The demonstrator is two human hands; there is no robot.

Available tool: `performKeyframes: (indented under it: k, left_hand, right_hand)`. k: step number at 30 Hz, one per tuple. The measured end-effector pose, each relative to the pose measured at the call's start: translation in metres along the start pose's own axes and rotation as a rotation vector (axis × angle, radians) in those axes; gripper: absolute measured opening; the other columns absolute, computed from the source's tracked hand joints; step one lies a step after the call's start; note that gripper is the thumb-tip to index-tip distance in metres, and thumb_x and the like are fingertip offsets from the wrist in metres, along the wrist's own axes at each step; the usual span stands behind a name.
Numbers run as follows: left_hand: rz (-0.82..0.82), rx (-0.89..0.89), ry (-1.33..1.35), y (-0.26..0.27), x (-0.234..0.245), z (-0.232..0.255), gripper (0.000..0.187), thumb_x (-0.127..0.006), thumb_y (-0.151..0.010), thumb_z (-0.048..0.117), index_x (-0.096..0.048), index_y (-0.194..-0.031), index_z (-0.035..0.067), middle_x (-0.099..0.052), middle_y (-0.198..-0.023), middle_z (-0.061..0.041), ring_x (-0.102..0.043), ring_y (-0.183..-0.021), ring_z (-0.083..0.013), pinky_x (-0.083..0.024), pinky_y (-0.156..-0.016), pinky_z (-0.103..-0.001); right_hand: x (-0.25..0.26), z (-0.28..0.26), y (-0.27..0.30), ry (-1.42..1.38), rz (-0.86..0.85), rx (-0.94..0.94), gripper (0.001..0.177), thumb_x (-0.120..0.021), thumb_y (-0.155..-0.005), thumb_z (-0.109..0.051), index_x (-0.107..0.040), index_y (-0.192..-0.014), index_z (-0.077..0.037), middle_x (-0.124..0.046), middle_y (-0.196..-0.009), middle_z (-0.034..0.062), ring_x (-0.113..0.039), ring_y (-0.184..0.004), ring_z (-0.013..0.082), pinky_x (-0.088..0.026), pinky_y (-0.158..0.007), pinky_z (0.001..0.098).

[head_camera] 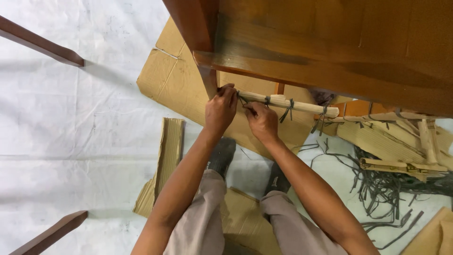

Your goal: Wrapping and tying protective cardboard around furniture legs.

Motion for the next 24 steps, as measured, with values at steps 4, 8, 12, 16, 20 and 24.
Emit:
performKeyframes:
  k: [4, 8, 12, 16, 20, 24]
  left_hand:
    - [0.023, -0.023, -0.008, -0.002, 0.002, 0.004, 0.005, -0.067, -0.097, 0.011, -0.067, -0.1, 0.008, -0.074, -0.115, -0.007, -0.074, -0.093, -0.0292, -0.059, -0.075, -0.04]
    - [0.014, -0.031, -0.04, -0.004, 0.001, 0.006, 0.006, -0.066, -0.097, 0.012, -0.066, -0.101, 0.008, -0.074, -0.111, -0.007, -0.073, -0.089, -0.0297, -0.058, -0.071, -0.041]
    - [-0.006, 0.029, -0.068, -0.004, 0.001, 0.007, 0.006, -0.067, -0.097, 0.013, -0.066, -0.102, 0.009, -0.074, -0.108, -0.006, -0.073, -0.084, -0.0299, -0.057, -0.067, -0.042]
    - [0.008, 0.012, -0.06, -0.002, 0.002, 0.006, 0.008, -0.067, -0.097, 0.013, -0.065, -0.103, 0.01, -0.074, -0.109, -0.006, -0.073, -0.085, -0.0303, -0.058, -0.066, -0.042]
    - [0.016, 0.007, -0.025, 0.001, 0.001, 0.004, 0.008, -0.068, -0.097, 0.013, -0.066, -0.105, 0.011, -0.075, -0.114, -0.003, -0.074, -0.089, -0.0284, -0.058, -0.07, -0.04]
    - [0.031, -0.038, 0.021, 0.003, 0.013, 0.009, 0.02, -0.066, -0.098, 0.01, -0.069, -0.117, 0.01, -0.073, -0.121, -0.006, -0.073, -0.099, -0.0299, -0.059, -0.08, -0.038]
  right_hand:
    - [-0.003, -0.001, 0.006, -0.024, 0.029, 0.035, 0.011, -0.074, -0.092, -0.014, -0.073, -0.099, -0.006, -0.074, -0.097, 0.0125, -0.072, -0.086, 0.0334, -0.056, -0.075, 0.0405]
    - [-0.005, -0.001, 0.012, -0.047, 0.016, -0.009, 0.01, -0.072, -0.092, -0.014, -0.072, -0.099, -0.006, -0.074, -0.098, 0.0119, -0.072, -0.086, 0.0333, -0.056, -0.072, 0.0401]
    - [-0.005, -0.007, 0.016, -0.034, -0.005, -0.108, 0.011, -0.075, -0.093, -0.015, -0.072, -0.095, -0.004, -0.074, -0.092, 0.0132, -0.072, -0.08, 0.0321, -0.054, -0.067, 0.0394]
    - [-0.004, -0.009, 0.021, -0.066, -0.036, -0.146, 0.014, -0.074, -0.095, -0.017, -0.072, -0.096, -0.004, -0.074, -0.087, 0.0117, -0.073, -0.072, 0.024, -0.054, -0.064, 0.035]
    - [0.0, -0.009, 0.032, -0.118, -0.006, -0.132, 0.017, -0.074, -0.097, -0.018, -0.071, -0.096, -0.001, -0.072, -0.083, 0.0111, -0.069, -0.07, 0.0202, -0.054, -0.064, 0.033]
    - [0.015, -0.013, 0.035, -0.191, 0.097, -0.149, 0.013, -0.072, -0.097, -0.015, -0.073, -0.102, -0.003, -0.072, -0.084, 0.007, -0.069, -0.069, 0.0136, -0.055, -0.063, 0.0287]
Point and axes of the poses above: each hand's wrist, its own y-axis away from the middle knuckle, its own x-axis out of the back of the hand, z = x × y, the point moved 1 cm from there along -y, towards the middle knuckle
